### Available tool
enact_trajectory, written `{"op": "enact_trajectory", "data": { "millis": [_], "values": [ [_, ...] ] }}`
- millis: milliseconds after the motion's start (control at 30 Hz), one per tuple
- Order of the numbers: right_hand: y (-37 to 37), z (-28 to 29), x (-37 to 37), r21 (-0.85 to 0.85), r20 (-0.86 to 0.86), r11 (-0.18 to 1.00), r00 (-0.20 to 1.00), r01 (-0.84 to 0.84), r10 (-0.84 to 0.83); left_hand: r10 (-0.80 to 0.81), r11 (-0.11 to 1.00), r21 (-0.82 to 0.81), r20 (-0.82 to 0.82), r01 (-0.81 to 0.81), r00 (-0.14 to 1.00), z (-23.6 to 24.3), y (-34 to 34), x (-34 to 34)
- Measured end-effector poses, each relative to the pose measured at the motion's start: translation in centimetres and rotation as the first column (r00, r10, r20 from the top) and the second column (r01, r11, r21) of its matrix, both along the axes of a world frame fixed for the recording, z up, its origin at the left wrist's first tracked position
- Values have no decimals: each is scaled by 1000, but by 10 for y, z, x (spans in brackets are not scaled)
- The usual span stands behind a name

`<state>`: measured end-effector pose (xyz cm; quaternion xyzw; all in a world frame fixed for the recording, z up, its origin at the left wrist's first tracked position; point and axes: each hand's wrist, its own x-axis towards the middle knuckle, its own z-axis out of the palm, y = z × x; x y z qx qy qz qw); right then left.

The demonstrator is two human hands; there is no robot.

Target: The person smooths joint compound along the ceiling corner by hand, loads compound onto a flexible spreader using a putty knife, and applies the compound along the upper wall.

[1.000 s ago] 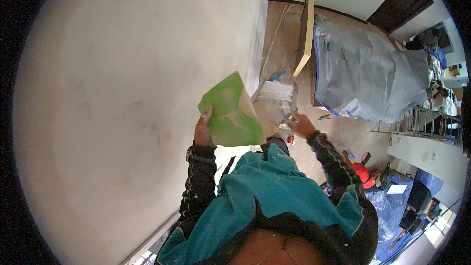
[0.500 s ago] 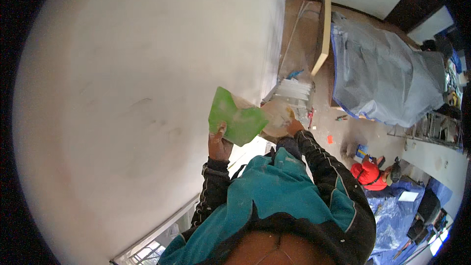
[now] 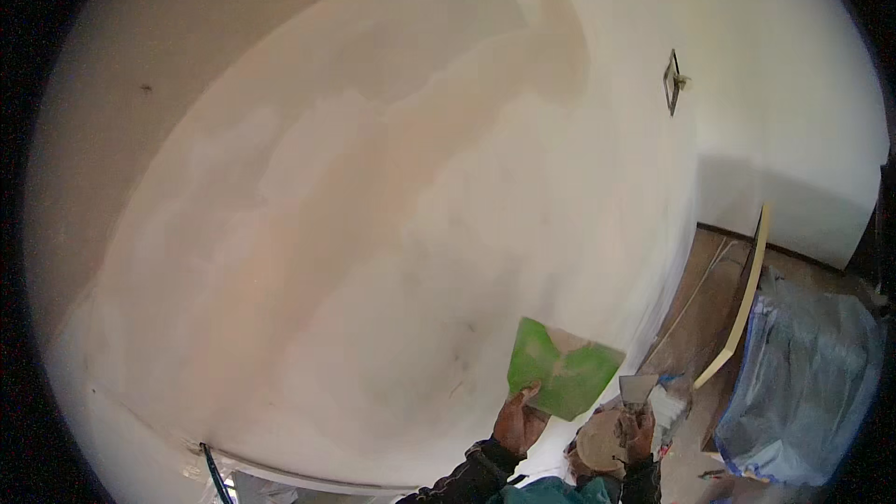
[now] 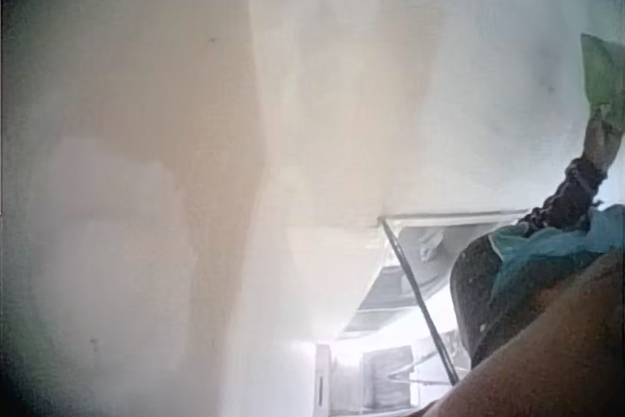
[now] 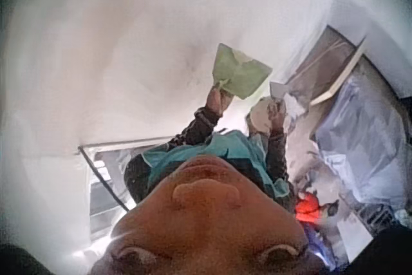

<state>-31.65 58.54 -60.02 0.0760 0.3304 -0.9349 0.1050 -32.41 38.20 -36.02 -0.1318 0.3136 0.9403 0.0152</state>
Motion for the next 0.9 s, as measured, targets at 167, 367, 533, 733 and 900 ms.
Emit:
{"op": "enact_trajectory", "data": {
  "millis": [167,367,533,733,900],
  "values": [
    [-29,119,-14,124,-129,958,961,259,-243,-25,997,64,-92,31,995,19,1,-13],
    [-12,180,-4,-253,-195,940,940,227,-280,-22,983,-179,-281,-30,960,56,6,3],
    [25,218,9,733,-396,634,912,247,104,118,970,-165,-323,-178,939,58,-21,19],
    [31,262,7,821,-431,526,845,223,315,138,980,-98,-272,-171,952,60,-26,14],
    [25,291,-2,854,-376,483,871,193,316,139,958,-221,-204,-183,969,46,-29,9]
  ]
}}
